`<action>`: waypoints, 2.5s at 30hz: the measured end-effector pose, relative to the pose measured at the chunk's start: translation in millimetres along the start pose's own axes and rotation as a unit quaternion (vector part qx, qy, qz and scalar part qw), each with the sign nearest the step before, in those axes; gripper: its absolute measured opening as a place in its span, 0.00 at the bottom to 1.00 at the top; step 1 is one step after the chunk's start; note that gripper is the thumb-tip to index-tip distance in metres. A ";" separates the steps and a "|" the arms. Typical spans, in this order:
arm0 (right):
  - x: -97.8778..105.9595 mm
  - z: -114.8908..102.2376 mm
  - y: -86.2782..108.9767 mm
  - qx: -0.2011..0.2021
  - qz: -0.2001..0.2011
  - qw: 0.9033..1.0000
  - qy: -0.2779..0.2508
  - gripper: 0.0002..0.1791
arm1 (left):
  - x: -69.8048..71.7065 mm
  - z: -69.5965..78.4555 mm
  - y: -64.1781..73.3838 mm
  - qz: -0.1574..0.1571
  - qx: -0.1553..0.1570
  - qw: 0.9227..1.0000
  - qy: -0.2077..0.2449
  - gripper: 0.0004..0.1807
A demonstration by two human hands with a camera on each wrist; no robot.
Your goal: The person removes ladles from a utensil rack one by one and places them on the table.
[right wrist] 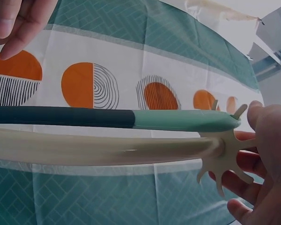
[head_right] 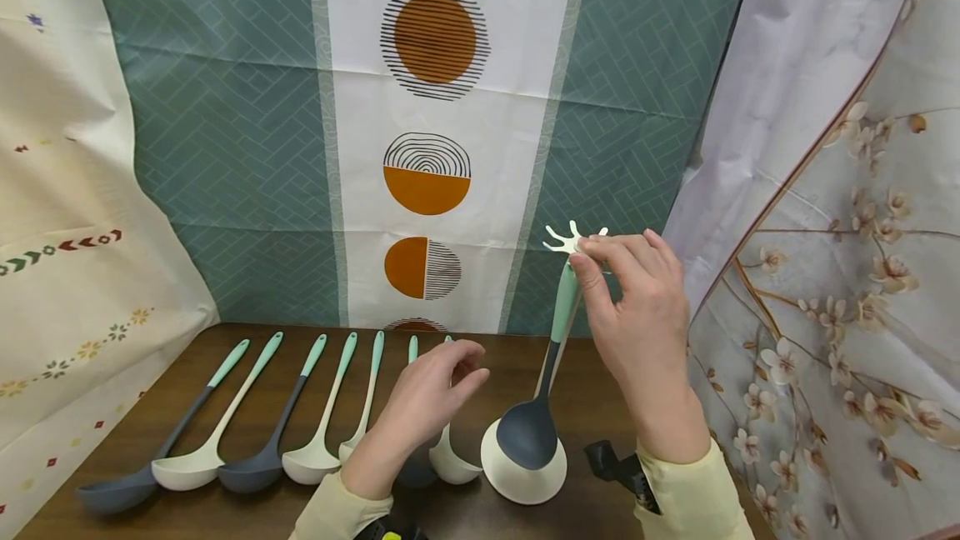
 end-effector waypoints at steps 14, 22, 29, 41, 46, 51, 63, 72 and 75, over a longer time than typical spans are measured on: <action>5.5 4.7 -2.5 0.009 -0.035 0.999 -0.019 0.13 | 2.3 20.6 0.7 -0.008 -0.018 0.999 0.045 0.17; 6.7 4.7 -4.2 0.016 -0.079 0.997 -0.012 0.13 | -9.1 31.4 1.7 -0.025 -0.019 0.995 0.090 0.21; 7.5 7.2 -2.2 0.030 -0.153 0.987 -0.025 0.18 | -20.8 40.4 3.5 -0.033 -0.036 0.993 0.104 0.20; 5.0 16.7 -1.1 0.013 -0.178 0.983 -0.050 0.19 | -29.9 52.1 5.3 -0.048 -0.040 0.990 0.126 0.20; 4.7 19.1 -0.7 0.006 -0.176 0.983 -0.051 0.19 | -31.5 54.4 6.3 -0.052 -0.040 0.990 0.129 0.20; 4.6 20.2 0.1 -0.002 -0.172 0.984 -0.045 0.19 | -37.0 54.8 7.1 -0.065 -0.038 0.988 0.137 0.20; 9.5 17.7 1.0 -0.014 -0.134 0.990 -0.035 0.16 | -47.5 57.6 7.4 -0.076 -0.048 0.986 0.143 0.18; 13.9 16.3 5.9 -0.015 -0.092 0.996 -0.011 0.20 | -52.5 55.8 6.3 -0.085 -0.035 0.983 0.162 0.20; 15.3 13.4 6.9 -0.011 -0.082 0.997 0.000 0.22 | -53.7 54.9 4.9 -0.085 -0.028 0.981 0.170 0.20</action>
Point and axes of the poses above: each hand's wrist, its own y-axis away from the middle knuckle, its own x-axis out of the back of the hand, z = x × y, the point moved 10 cm from there along -y, towards the middle knuckle, and after that the axes turned 2 degrees about -z, right-handed, at the moved point
